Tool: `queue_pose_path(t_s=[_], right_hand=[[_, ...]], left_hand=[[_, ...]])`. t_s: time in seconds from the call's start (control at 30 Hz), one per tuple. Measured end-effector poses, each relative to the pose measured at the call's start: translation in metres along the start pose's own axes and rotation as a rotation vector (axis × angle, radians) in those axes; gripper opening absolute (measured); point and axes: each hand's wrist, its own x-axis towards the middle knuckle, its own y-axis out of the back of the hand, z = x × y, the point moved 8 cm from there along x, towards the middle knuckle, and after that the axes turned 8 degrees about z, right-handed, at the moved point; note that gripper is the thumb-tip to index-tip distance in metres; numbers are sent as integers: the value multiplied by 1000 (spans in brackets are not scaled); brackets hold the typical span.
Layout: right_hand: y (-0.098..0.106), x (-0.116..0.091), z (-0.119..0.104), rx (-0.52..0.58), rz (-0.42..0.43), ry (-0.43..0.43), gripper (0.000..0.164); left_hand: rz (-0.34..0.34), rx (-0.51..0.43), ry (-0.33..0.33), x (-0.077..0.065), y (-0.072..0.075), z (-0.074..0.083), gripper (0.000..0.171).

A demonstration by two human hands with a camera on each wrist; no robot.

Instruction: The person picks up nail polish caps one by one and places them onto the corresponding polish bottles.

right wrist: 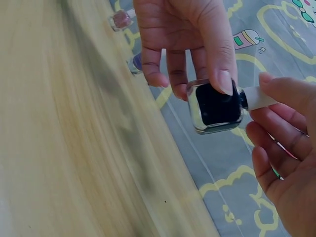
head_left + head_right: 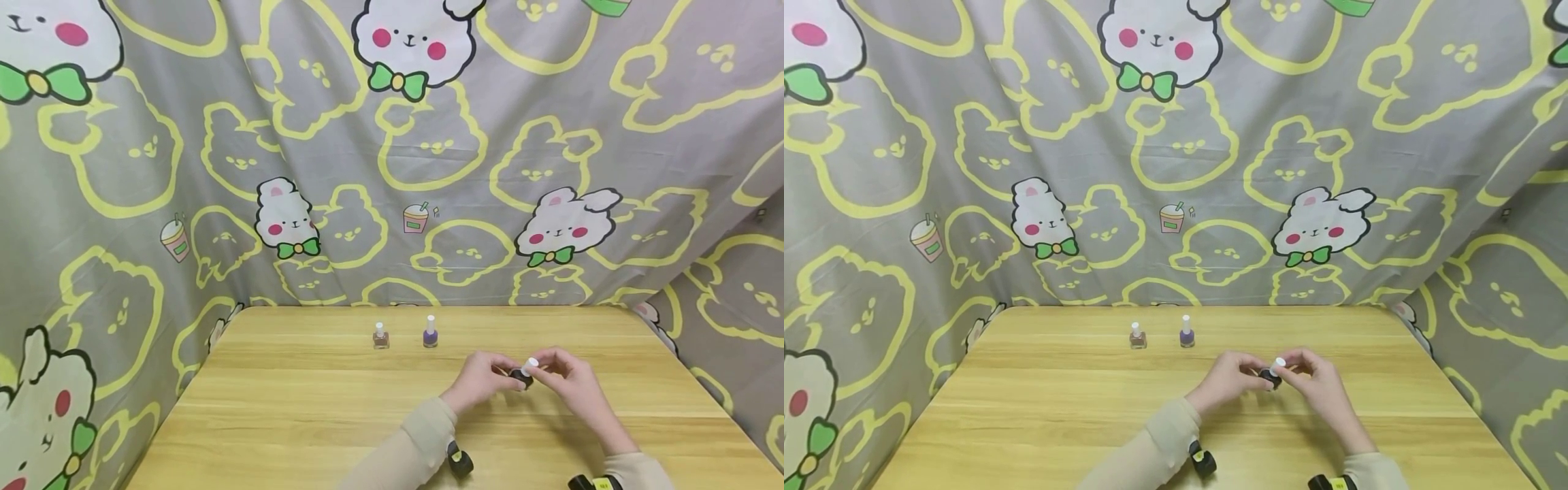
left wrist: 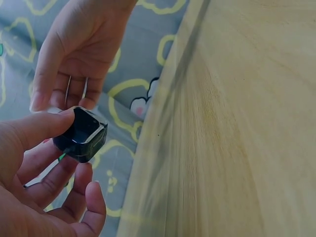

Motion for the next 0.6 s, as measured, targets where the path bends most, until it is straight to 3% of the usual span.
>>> queue_pose_path(t_s=[0.3, 0.6], right_hand=[[-1, -1, 0, 20, 42, -15, 13], [-1, 0, 7, 25, 3, -45, 23]], left_hand=[[6, 32, -36, -1, 0, 5, 21], [3, 50, -12, -1, 2, 4, 21]])
